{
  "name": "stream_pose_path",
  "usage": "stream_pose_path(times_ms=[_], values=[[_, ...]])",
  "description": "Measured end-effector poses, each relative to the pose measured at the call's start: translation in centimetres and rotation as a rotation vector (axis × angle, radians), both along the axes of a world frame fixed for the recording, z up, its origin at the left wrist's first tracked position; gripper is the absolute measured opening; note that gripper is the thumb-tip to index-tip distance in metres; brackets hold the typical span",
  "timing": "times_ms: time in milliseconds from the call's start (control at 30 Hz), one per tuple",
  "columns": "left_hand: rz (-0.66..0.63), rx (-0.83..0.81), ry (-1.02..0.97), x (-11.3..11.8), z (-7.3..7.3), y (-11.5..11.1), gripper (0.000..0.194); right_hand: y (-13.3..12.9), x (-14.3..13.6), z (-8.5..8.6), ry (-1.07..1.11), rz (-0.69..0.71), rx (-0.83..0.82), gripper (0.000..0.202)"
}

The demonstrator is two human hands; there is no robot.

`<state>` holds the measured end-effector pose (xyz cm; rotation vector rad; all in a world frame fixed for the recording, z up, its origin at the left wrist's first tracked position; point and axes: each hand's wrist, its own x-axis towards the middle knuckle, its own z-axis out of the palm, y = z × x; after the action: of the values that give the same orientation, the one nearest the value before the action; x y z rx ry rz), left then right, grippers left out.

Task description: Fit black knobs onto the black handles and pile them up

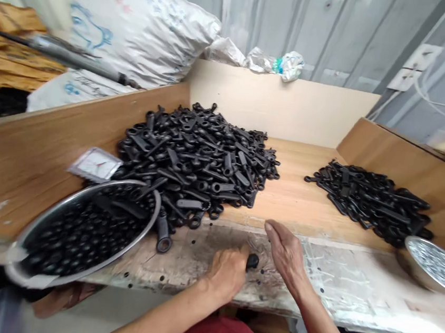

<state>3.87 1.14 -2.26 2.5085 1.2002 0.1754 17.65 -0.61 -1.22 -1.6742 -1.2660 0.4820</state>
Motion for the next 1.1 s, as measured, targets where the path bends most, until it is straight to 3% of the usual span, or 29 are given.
stream_pose_path(times_ms=[67,200,267,433,600,767,867,933,1000,1100], values=[[-0.054,-0.014,0.055,0.7,-0.1,-0.1,0.039,0.5,0.0,-0.2,0.005,-0.019,0.050,0.033],[-0.111,-0.063,0.124,1.4,-0.7,0.1,0.031,1.3,-1.8,-1.1,-0.059,0.195,-0.001,0.036],[-0.130,-0.098,0.148,1.5,-1.0,0.5,0.024,1.6,-2.5,-1.5,-0.114,0.234,-0.065,0.037],[-0.159,-0.147,0.183,1.8,-1.1,1.3,0.025,1.8,-2.5,-1.7,-0.076,0.179,-0.170,0.036],[-0.132,-0.121,0.158,1.5,-0.4,1.8,0.028,0.6,-2.3,-1.8,-0.086,0.079,-0.034,0.032],[-0.001,-0.168,0.082,-0.2,-0.1,2.2,0.042,-2.7,-1.2,-1.4,-0.280,0.354,-0.035,0.023],[0.028,-0.273,-0.031,-1.0,-1.1,1.7,0.052,-4.2,-0.1,-0.9,-0.232,0.492,-0.059,0.024],[0.023,-0.215,-0.172,-1.6,-2.3,1.3,0.053,-4.6,1.0,-0.7,-0.186,0.527,-0.055,0.021],[0.039,-0.027,-0.324,-2.6,-3.8,1.2,0.055,-4.4,2.9,-0.6,-0.166,0.462,-0.052,0.018],[0.079,0.236,-0.401,-4.7,-5.7,1.2,0.054,-3.4,8.1,0.1,-0.181,0.156,-0.030,0.017]])
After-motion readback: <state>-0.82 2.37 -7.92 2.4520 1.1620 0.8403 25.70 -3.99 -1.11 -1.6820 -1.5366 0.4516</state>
